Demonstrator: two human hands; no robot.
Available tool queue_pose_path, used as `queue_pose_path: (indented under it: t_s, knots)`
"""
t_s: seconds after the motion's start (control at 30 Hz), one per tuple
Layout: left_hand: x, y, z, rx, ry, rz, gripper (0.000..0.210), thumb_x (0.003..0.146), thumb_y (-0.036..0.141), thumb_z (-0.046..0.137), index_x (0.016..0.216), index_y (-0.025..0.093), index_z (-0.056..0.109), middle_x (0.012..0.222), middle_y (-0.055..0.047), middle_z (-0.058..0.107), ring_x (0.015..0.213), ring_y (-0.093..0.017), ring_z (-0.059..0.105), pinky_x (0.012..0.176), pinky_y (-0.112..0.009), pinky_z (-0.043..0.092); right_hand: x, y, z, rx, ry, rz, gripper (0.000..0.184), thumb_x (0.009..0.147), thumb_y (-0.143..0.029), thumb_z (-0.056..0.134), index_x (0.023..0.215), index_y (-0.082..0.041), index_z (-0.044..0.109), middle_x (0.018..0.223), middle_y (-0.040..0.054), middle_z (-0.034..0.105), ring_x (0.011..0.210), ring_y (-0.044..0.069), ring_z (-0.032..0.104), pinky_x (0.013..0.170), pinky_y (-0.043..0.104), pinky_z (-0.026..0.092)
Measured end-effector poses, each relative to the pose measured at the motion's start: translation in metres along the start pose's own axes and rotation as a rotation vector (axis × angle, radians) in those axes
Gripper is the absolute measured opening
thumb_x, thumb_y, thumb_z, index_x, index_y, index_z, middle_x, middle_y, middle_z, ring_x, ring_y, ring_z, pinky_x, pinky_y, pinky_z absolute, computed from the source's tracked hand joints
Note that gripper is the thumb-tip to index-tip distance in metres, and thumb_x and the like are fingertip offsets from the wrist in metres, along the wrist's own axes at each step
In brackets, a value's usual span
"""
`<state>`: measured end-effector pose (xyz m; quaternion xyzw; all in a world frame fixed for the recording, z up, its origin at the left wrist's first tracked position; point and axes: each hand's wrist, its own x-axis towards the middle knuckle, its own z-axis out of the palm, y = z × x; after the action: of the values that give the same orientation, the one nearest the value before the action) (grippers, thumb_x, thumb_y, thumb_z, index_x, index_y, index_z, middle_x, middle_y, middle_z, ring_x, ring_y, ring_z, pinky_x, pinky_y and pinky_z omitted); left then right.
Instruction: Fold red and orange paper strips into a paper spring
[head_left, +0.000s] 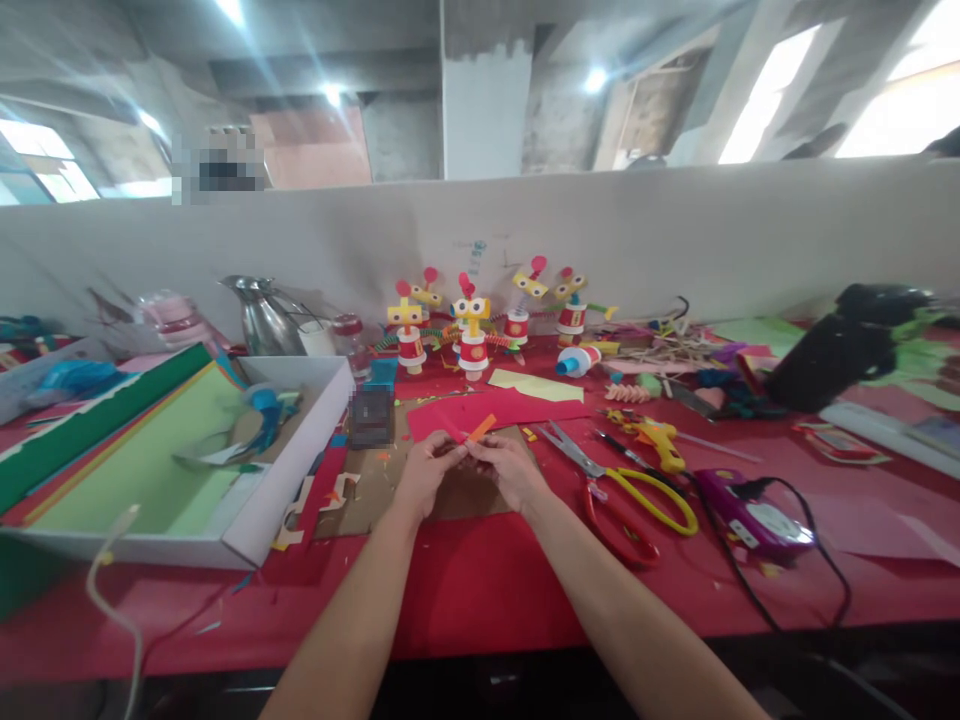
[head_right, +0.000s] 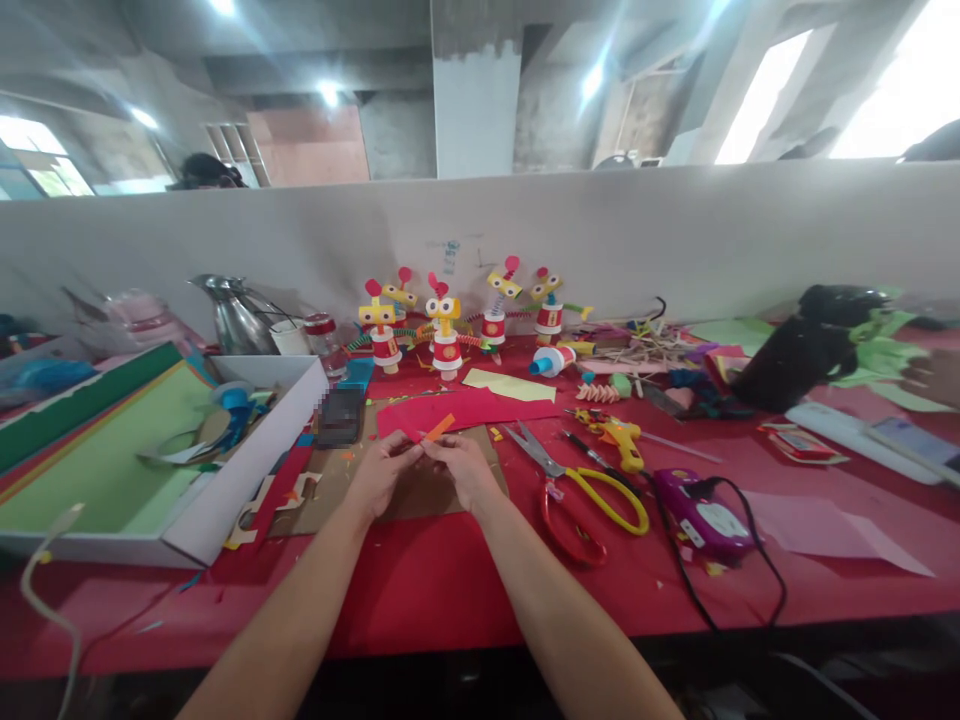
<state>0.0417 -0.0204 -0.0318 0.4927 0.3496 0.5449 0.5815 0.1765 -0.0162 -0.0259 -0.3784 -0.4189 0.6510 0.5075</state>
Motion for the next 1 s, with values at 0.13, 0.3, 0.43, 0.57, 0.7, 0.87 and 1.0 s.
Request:
queue_pose_path:
  t_s: [0.13,0.3,0.43,0.57,0.7,0.87,1.0]
  knots:
    - [0.0002,0.001,0.0008,-0.031,0.045,-0.015,0.023,0.061,0.029,0.075,0.077,0.015,0.066,0.071,-0.001,0.064,0.067,-0.012,0.056,0.066,-0.024,0.042,-0.0012,-0.0002,-0.0002,-0.066,0.026,-0.036,0.029,0.056,-0.039,0.076,0.066,-0.015,0.066,0.06,-0.0004,0.062,0.054,0.009,0.048,0.053,0.024,0.03]
    - [-0.0002,0.0021,0.0026,-0.145,0.067,-0.122,0.027,0.054,0.029,0.08,0.073,0.014,0.067,0.071,-0.001,0.066,0.069,-0.013,0.059,0.072,-0.027,0.046,-0.0028,0.0004,0.0008,-0.157,0.112,-0.133,0.031,0.057,-0.042,0.076,0.07,-0.016,0.063,0.062,-0.0013,0.062,0.056,0.011,0.049,0.053,0.024,0.031]
    - [0.0005,0.0029,0.0035,-0.208,0.101,-0.154,0.029,0.05,0.029,0.082,0.071,0.014,0.068,0.071,-0.001,0.067,0.069,-0.012,0.06,0.075,-0.027,0.047,-0.0034,0.001,0.0024,-0.143,0.097,-0.17,0.032,0.059,-0.043,0.075,0.073,-0.017,0.062,0.065,-0.0005,0.062,0.058,0.012,0.051,0.053,0.023,0.034]
    - [0.0012,0.0055,0.0035,-0.249,0.14,-0.157,0.029,0.049,0.026,0.082,0.07,0.014,0.067,0.069,-0.001,0.066,0.067,-0.012,0.061,0.074,-0.027,0.047,-0.0036,0.0012,0.0035,-0.103,0.103,-0.159,0.031,0.062,-0.043,0.073,0.075,-0.017,0.064,0.067,0.0007,0.063,0.058,0.012,0.052,0.053,0.023,0.035]
    - [0.0015,0.0078,0.0027,-0.306,0.177,-0.152,0.029,0.048,0.022,0.082,0.067,0.015,0.062,0.066,0.002,0.064,0.065,-0.012,0.062,0.071,-0.026,0.048,-0.0037,0.001,0.0034,-0.099,0.128,-0.174,0.032,0.062,-0.043,0.073,0.079,-0.017,0.067,0.07,0.0012,0.065,0.059,0.012,0.053,0.054,0.023,0.037]
    - [0.0009,0.0089,0.0022,-0.288,0.179,-0.158,0.029,0.048,0.022,0.082,0.064,0.014,0.059,0.064,0.001,0.063,0.065,-0.013,0.063,0.069,-0.025,0.048,-0.0032,0.0016,0.0035,-0.212,0.118,-0.238,0.027,0.066,-0.043,0.069,0.075,-0.018,0.069,0.069,0.0025,0.066,0.06,0.014,0.054,0.053,0.024,0.038]
    - [0.0013,0.0072,0.0003,-0.28,0.178,-0.185,0.028,0.048,0.022,0.082,0.067,0.013,0.063,0.068,-0.002,0.067,0.066,-0.015,0.064,0.066,-0.025,0.048,-0.0044,0.0006,0.0041,-0.278,0.139,-0.299,0.021,0.067,-0.04,0.068,0.072,-0.02,0.07,0.068,0.0017,0.066,0.061,0.016,0.055,0.056,0.026,0.041]
